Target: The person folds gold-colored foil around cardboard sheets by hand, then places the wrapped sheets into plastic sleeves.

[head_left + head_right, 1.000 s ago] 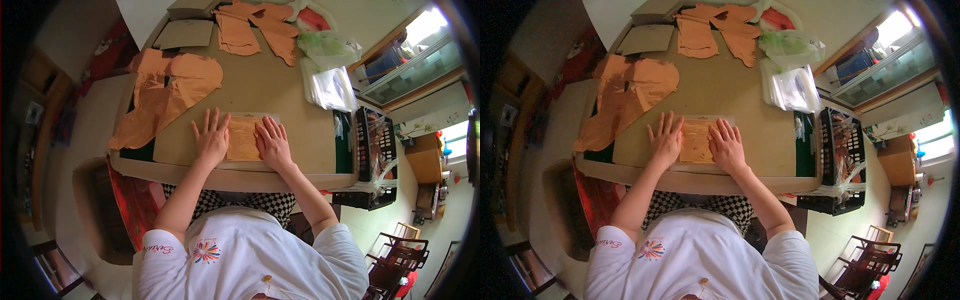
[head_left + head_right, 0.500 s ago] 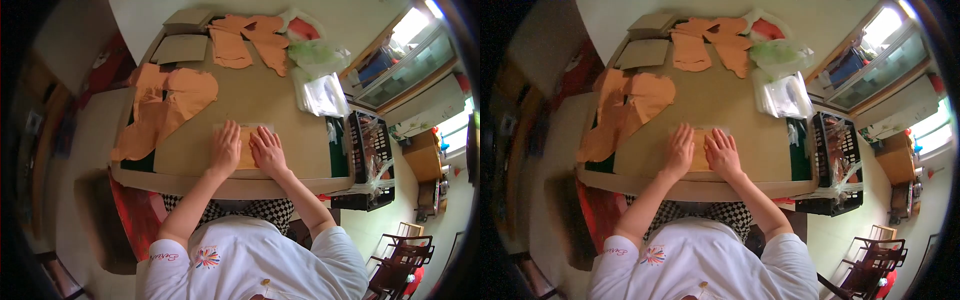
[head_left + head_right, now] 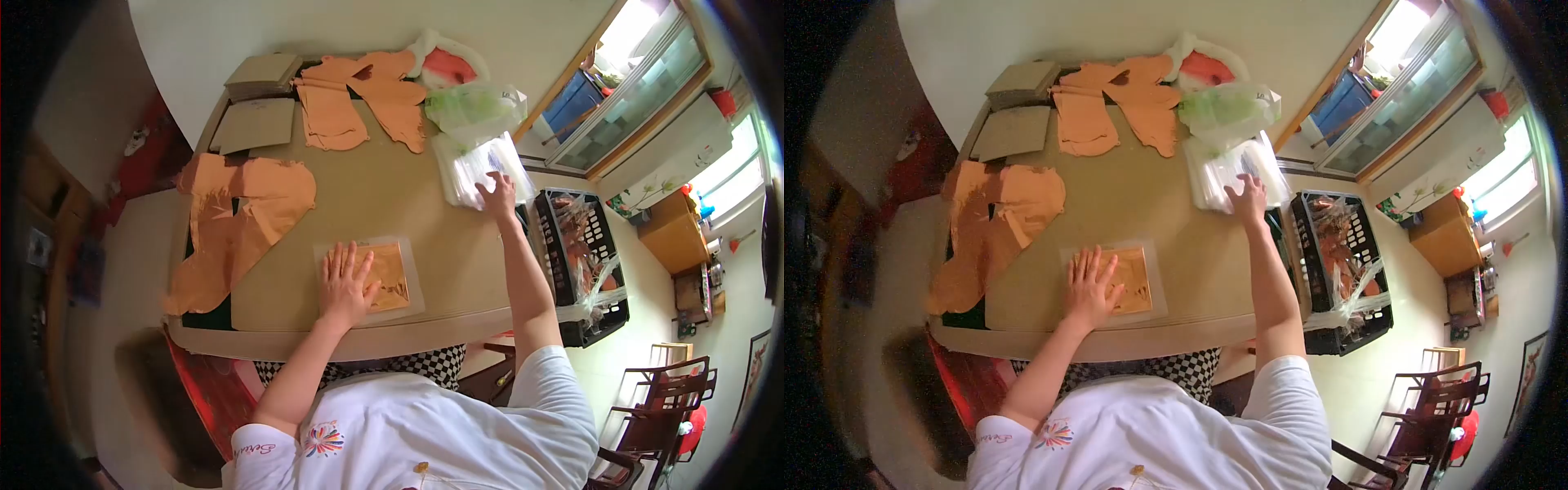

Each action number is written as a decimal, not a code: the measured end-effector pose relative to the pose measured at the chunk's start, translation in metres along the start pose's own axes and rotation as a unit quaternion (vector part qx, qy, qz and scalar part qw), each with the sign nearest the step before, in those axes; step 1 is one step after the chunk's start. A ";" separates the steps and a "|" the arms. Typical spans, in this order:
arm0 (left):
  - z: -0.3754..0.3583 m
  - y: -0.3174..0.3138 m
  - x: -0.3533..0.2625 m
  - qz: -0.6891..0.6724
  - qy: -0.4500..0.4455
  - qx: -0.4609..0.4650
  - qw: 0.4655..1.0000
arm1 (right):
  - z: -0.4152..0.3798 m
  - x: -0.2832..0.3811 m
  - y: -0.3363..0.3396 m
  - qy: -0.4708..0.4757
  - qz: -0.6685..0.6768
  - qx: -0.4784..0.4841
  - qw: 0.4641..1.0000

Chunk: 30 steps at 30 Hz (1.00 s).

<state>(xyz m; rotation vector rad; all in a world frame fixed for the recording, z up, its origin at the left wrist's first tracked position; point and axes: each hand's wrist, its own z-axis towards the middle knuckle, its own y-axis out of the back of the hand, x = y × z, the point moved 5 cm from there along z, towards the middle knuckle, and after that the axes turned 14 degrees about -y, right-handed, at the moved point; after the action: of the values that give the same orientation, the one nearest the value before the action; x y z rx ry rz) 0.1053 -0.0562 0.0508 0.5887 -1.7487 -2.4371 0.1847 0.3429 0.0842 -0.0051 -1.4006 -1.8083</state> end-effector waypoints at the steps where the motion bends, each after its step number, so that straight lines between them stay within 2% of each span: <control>1: 0.000 0.001 0.000 0.000 0.002 -0.004 1.000 | 0.008 -0.017 -0.012 -0.034 -0.023 0.036 0.999; 6: 0.000 0.005 -0.002 0.001 0.004 0.008 1.000 | 0.030 -0.040 -0.029 -0.079 0.047 0.087 0.992; 9: 0.002 0.005 -0.002 0.002 0.000 0.006 1.000 | 0.030 -0.031 -0.016 -0.048 0.062 0.117 0.990; 12: 0.000 0.004 -0.002 -0.001 -0.003 0.003 1.000 | 0.016 -0.009 0.012 0.020 0.055 0.041 0.997; 15: 0.002 0.007 -0.002 -0.009 0.006 0.012 1.000 | -0.016 0.043 0.060 0.094 0.072 -0.136 0.984; 16: 0.001 0.006 -0.003 -0.015 0.011 0.020 1.000 | -0.030 0.056 0.065 0.123 0.074 -0.141 0.979; 17: 0.001 0.006 -0.003 -0.013 0.010 0.015 1.000 | -0.045 0.070 0.063 0.179 0.056 -0.125 0.974; 19: 0.001 0.006 -0.002 -0.008 0.004 0.008 1.000 | -0.073 0.082 0.039 0.209 0.085 -0.041 0.973; 21: 0.000 0.004 -0.001 -0.012 -0.002 0.005 1.000 | -0.097 0.104 0.018 0.317 0.034 -0.037 0.947; 24: 0.001 0.003 0.000 -0.014 -0.006 -0.002 1.000 | -0.107 0.114 -0.012 0.359 0.024 -0.015 0.933; 30: -0.002 -0.001 0.002 -0.019 -0.012 -0.027 0.999 | -0.122 0.134 -0.029 0.425 0.006 0.018 0.905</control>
<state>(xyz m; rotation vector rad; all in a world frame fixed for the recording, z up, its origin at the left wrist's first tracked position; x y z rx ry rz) 0.1045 -0.0583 0.0489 0.5954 -1.6898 -2.5175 0.1349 0.1665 0.0768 0.7091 -0.7853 -1.4723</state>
